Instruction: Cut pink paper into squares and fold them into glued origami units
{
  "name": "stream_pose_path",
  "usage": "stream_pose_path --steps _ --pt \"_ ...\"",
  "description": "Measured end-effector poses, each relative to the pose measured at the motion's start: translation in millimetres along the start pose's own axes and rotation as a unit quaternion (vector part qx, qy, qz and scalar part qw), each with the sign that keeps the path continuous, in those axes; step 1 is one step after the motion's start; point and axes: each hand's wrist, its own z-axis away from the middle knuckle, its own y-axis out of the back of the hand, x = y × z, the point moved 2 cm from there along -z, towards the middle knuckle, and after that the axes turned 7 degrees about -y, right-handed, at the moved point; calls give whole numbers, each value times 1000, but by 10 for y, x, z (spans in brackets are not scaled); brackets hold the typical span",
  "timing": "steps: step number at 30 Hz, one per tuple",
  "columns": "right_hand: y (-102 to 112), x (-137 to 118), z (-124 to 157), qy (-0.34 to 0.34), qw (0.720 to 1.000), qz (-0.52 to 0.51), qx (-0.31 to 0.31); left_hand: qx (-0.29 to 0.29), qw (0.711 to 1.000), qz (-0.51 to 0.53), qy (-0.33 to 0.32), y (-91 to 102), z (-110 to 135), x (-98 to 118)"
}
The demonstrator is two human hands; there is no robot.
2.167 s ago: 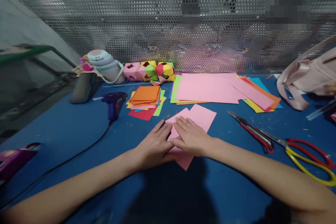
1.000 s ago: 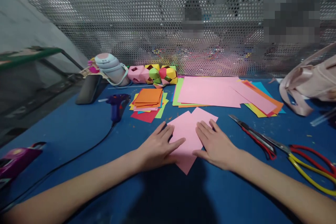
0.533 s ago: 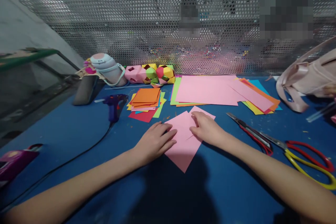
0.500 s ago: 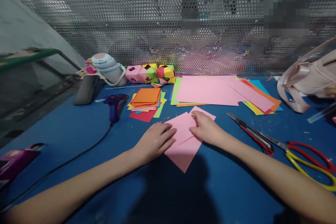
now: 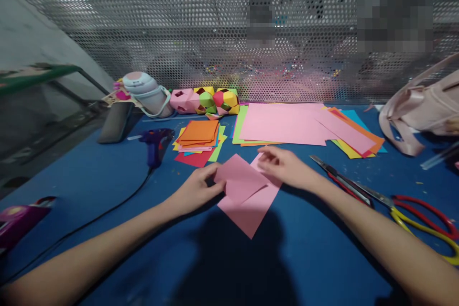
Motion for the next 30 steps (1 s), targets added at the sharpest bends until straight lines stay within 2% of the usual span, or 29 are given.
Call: stream_pose_path --steps 1,4,8,12,14,18,21,26,30 --pt "86 66 -71 -12 995 90 46 -9 1000 10 7 10 2 25" --pt "225 255 -232 -51 986 146 70 -32 999 18 6 27 21 75" --pt "181 349 -244 -85 988 120 38 -87 995 47 4 6 50 87" --pt "106 265 -212 -92 995 45 -11 -126 988 84 12 -20 62 104" --pt "126 213 -261 -90 996 6 -7 -134 987 83 8 -24 67 129" --pt "290 211 -476 -101 990 -50 88 -121 990 77 -11 -5 84 187" --pt "424 294 -639 -125 978 -62 154 -122 988 95 3 -1 86 187" --pt "538 411 -788 -147 968 -32 201 -123 985 113 52 -27 34 90" --pt "674 419 -687 -124 963 42 234 -105 987 104 61 -4 -8 34"
